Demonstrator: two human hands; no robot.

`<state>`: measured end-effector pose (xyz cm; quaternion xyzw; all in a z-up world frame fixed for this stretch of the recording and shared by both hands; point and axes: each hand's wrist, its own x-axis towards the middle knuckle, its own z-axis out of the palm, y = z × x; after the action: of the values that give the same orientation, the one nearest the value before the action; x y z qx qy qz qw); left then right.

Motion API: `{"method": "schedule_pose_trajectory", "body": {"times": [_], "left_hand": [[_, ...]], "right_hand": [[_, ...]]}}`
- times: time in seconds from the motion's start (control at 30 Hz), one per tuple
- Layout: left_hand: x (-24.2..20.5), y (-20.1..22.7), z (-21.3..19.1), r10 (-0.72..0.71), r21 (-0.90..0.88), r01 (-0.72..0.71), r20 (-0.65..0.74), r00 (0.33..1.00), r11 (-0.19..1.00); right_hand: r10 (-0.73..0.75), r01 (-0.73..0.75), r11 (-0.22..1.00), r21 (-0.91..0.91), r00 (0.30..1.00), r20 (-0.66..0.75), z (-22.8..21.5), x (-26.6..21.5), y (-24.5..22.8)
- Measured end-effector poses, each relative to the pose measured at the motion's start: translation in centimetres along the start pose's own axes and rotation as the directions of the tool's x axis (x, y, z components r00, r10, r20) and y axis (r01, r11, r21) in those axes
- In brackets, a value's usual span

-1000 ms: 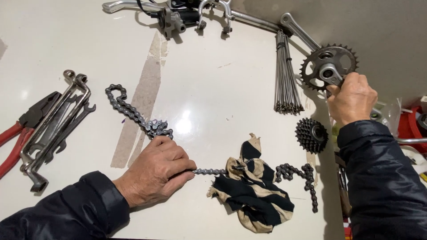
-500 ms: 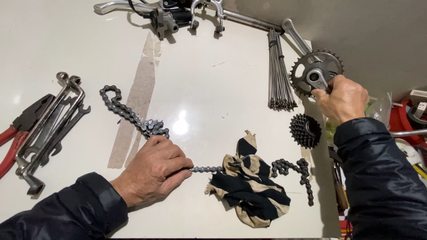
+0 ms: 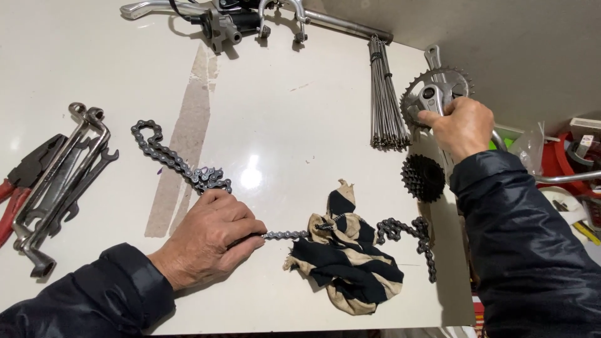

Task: Cleaning a bicycle chain by wiping it thoroughly with a cloth link by link on a workbench.

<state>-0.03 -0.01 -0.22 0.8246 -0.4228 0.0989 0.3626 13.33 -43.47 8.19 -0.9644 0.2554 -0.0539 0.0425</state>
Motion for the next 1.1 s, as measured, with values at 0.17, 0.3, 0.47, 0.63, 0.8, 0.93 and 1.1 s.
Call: {"method": "schedule_pose_trajectory", "body": {"times": [0.17, 0.3, 0.47, 0.63, 0.8, 0.93, 1.1], "left_hand": [[0.2, 0.1, -0.2, 0.01, 0.006, -0.01, -0.013, 1.0, 1.0], [0.3, 0.2, -0.2, 0.001, 0.005, -0.001, 0.0, 1.0, 1.0], [0.1, 0.2, -0.1, -0.037, -0.007, 0.037, 0.036, 0.999, 0.999], [0.3, 0.3, -0.2, -0.054, -0.006, 0.054, 0.042, 0.998, 0.999], [0.5, 0.5, -0.5, -0.026, -0.012, 0.026, 0.012, 1.0, 1.0], [0.4, 0.4, -0.5, -0.025, -0.013, 0.025, 0.006, 1.0, 1.0], [0.5, 0.2, -0.3, -0.001, 0.004, 0.001, -0.013, 1.0, 1.0]], "right_hand": [[-0.034, 0.034, 0.999, -0.021, 0.999, 0.002, 0.7, 0.9, 1.4], [-0.052, 0.051, 0.998, -0.046, 0.999, -0.01, 1.0, 1.0, 1.5], [-0.05, 0.048, 0.998, -0.046, 0.998, -0.046, 1.5, 1.2, 0.6], [-0.057, 0.055, 0.998, -0.035, 0.997, -0.06, 1.7, 1.0, 0.0], [-0.014, 0.01, 0.991, -0.136, 0.999, -0.032, 1.1, 0.2, -1.3], [-0.073, 0.064, 0.987, -0.147, 0.996, -0.057, 1.3, -0.9, -1.5], [-0.082, 0.07, 0.989, -0.133, 0.993, -0.081, 2.0, -1.4, -2.2]]}}
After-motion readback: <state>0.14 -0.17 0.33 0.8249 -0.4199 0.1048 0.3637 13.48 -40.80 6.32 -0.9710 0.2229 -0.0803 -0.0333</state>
